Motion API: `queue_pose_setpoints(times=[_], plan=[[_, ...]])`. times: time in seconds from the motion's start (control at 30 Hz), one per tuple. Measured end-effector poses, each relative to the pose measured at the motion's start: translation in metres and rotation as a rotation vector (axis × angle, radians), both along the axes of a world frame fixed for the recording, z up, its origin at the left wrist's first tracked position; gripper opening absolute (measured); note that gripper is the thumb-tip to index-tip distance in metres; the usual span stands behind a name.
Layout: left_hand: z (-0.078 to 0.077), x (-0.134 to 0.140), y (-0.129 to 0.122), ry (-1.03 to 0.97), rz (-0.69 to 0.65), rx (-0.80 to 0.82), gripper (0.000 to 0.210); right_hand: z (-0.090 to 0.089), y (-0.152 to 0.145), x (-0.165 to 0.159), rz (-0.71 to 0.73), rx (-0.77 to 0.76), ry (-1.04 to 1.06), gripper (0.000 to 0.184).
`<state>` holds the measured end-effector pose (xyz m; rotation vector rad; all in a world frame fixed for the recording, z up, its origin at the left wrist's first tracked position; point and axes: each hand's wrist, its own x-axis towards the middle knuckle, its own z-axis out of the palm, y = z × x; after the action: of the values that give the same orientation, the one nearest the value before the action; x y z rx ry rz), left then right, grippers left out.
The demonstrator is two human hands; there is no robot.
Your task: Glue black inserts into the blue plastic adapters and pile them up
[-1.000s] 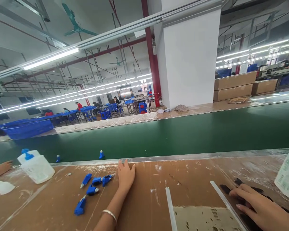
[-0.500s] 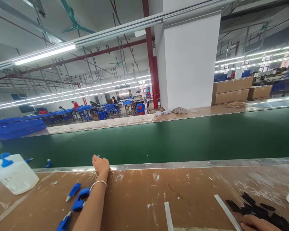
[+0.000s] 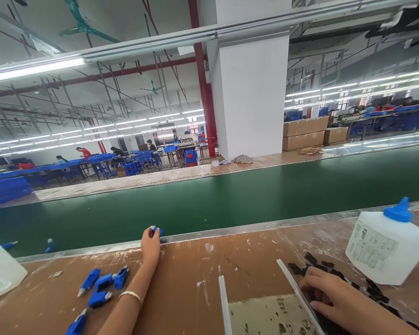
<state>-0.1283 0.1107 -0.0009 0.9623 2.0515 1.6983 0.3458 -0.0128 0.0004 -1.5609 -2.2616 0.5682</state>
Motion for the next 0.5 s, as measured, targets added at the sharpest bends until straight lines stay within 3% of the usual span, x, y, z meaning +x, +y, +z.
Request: queue_pose_setpoints(times=[0.1, 0.27, 0.4, 0.5], plan=[[-0.008, 0.06, -0.04, -0.149, -0.211, 0.074, 0.028, 0.001, 0.0, -0.001, 0.042, 0.011, 0.028, 0.023], [-0.025, 0.142, -0.129, -0.399, -0.509, 0.058, 0.053, 0.021, -0.023, -0.014, 0.164, -0.018, 0.252, 0.022], [-0.045, 0.175, -0.171, -0.759, -0.667, 0.013, 0.06, 0.033, -0.051, -0.03, 0.332, 0.077, 0.284, 0.025], [-0.053, 0.184, -0.18, -0.804, -0.803, 0.048, 0.053, 0.034, -0.062, -0.038, 0.44, 0.133, 0.24, 0.033]])
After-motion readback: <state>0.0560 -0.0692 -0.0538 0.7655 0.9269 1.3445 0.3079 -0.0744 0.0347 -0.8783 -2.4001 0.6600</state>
